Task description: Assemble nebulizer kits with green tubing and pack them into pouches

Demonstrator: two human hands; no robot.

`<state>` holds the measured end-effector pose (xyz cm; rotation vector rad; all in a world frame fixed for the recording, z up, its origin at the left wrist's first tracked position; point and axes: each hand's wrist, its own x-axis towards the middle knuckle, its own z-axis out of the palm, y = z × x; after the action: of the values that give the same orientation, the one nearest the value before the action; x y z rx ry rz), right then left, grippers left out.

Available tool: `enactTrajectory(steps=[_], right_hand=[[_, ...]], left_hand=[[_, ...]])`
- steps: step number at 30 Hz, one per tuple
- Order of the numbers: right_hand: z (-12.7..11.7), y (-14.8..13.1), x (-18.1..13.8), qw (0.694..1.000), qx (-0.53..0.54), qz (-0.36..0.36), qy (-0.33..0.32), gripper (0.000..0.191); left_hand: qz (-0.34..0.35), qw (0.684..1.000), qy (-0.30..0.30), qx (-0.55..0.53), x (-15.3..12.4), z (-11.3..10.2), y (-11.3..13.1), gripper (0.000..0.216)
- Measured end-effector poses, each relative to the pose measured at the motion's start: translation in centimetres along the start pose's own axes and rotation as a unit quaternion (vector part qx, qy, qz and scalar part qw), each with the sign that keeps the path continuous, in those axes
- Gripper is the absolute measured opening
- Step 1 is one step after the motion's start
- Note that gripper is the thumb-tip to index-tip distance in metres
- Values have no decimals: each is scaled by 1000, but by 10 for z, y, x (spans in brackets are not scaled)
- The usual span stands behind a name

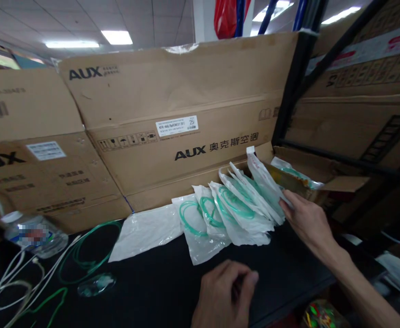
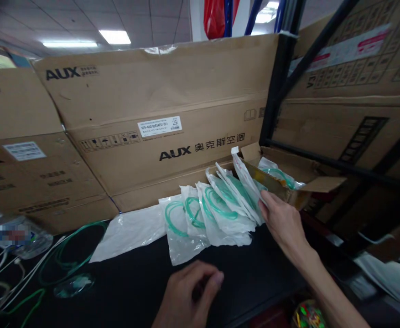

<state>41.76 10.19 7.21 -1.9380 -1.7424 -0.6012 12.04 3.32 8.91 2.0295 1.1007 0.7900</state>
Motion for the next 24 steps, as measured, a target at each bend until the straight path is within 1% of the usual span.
enactTrajectory(steps=[2, 3, 4, 6, 7, 9, 10, 12, 14, 16, 20, 22, 24], right_hand=[[6, -3, 15, 1000, -7, -15, -24, 21], [8, -5, 21, 999, -10, -21, -34, 18], [10, -6, 26, 999, -13, -27, -43, 16], [11, -7, 33, 998, -17, -37, -56, 13], [11, -7, 35, 997, -18, -40, -61, 13], [8, -6, 39, 997, -22, -40, -66, 15], [6, -4, 40, 997, -24, -38, -67, 16], [2, -2, 42, 997, -27, -31, -69, 21], [-2, 0, 43, 997, -27, -27, -73, 27], [-4, 1, 42, 997, -24, -22, -75, 35], [-3, -1, 37, 996, -9, -12, -84, 50], [-1, -3, 36, 996, 0, -8, -91, 51], [3, -5, 37, 995, 10, -7, -100, 52]], left_hand=[[21, 999, 44, -10, 45, -8, 25, 32], [26, 998, 49, 17, 68, -11, 38, 34], [18, 996, 40, 74, 91, -13, 49, 36], [5, 992, 36, 120, 135, -11, 65, 41], [-7, 990, 24, 140, 155, -8, 69, 43], [-44, 983, -8, 175, 191, 1, 70, 34], [-65, 980, -30, 188, 205, 6, 68, 30], [-106, 971, -73, 201, 228, 15, 62, 31], [-135, 964, -105, 203, 239, 22, 53, 31], [-149, 961, -117, 202, 242, 24, 44, 31], [-139, 965, -85, 207, 235, 19, 32, 31], [-128, 967, -75, 208, 231, 14, 30, 31], [-118, 969, -81, 202, 230, 11, 30, 31]])
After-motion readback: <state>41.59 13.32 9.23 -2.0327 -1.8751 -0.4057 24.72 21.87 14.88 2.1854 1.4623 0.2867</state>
